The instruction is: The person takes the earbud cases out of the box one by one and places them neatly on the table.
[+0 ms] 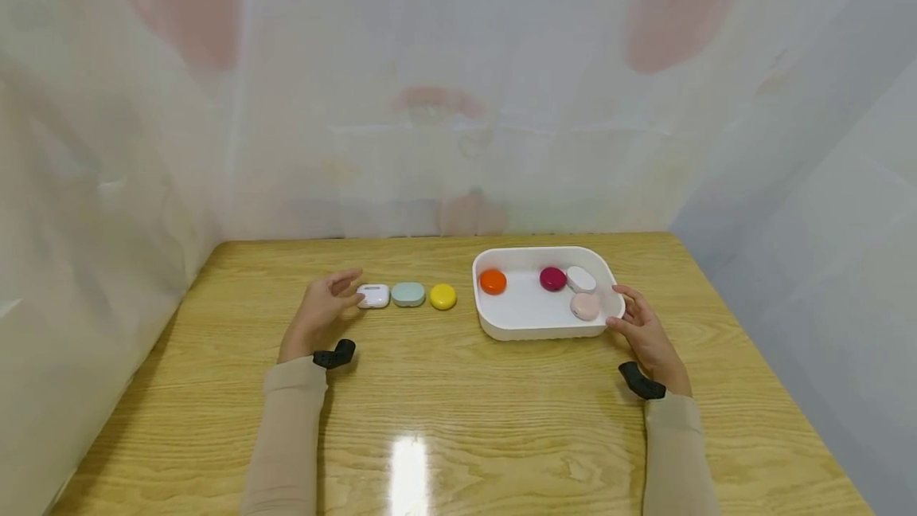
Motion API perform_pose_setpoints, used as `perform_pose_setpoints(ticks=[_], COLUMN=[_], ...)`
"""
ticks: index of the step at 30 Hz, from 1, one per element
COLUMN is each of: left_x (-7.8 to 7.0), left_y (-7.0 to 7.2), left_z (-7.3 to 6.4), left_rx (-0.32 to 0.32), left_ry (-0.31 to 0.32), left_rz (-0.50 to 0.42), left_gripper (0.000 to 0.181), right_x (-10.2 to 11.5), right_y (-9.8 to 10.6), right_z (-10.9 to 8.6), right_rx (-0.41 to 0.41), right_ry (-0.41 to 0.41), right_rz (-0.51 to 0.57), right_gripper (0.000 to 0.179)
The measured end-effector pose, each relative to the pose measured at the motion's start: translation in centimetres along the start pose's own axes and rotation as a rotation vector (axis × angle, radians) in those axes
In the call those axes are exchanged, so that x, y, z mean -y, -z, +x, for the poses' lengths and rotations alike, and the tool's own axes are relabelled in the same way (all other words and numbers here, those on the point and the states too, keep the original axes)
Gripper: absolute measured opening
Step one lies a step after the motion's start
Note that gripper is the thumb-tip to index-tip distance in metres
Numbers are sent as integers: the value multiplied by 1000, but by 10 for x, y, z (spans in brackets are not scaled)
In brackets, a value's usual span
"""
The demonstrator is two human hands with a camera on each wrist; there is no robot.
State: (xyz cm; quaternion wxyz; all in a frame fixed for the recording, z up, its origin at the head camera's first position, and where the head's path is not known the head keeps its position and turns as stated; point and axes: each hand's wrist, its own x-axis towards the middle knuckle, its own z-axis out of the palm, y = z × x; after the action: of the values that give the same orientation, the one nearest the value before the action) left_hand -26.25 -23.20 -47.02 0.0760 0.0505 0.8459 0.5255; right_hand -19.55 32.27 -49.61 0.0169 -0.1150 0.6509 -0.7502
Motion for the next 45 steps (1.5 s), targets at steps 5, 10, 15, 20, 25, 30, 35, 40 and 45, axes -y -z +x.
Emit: perform_pose_setpoints(ticks=[5,10,15,20,25,30,35,40,45], left_x=[-23,-46,-66,-84,-97,-108,-115,-122,-129], left_y=[-6,-23,-48,-73,-99,-125,-150,-174,-198], left_z=[1,2,4,8,15,22,28,33,36], left_rx=[-70,-59,-19,1,20,56,83,113,34], left_ry=[-61,-180,-212,-258,-297,-337,-329,-315,-305], left_rz=[15,-14,-53,-102,-104,-95,-108,-128,-82], left_gripper=[50,45,41,40,39,40,39,39,42], right_x=[0,0,0,1,1,1,0,0,2], right_y=[1,2,1,-1,0,1,1,0,-1], right_z=[0,0,0,0,0,0,1,0,0], right_rx=[5,10,0,-3,0,-9,-19,-26,-12], right_ry=[-2,-1,-8,-15,-9,-27,-39,-46,-42], right_rz=[-1,-2,-12,-21,-27,-41,-53,-56,-51], right_gripper=[55,55,54,55,54,56,57,58,58])
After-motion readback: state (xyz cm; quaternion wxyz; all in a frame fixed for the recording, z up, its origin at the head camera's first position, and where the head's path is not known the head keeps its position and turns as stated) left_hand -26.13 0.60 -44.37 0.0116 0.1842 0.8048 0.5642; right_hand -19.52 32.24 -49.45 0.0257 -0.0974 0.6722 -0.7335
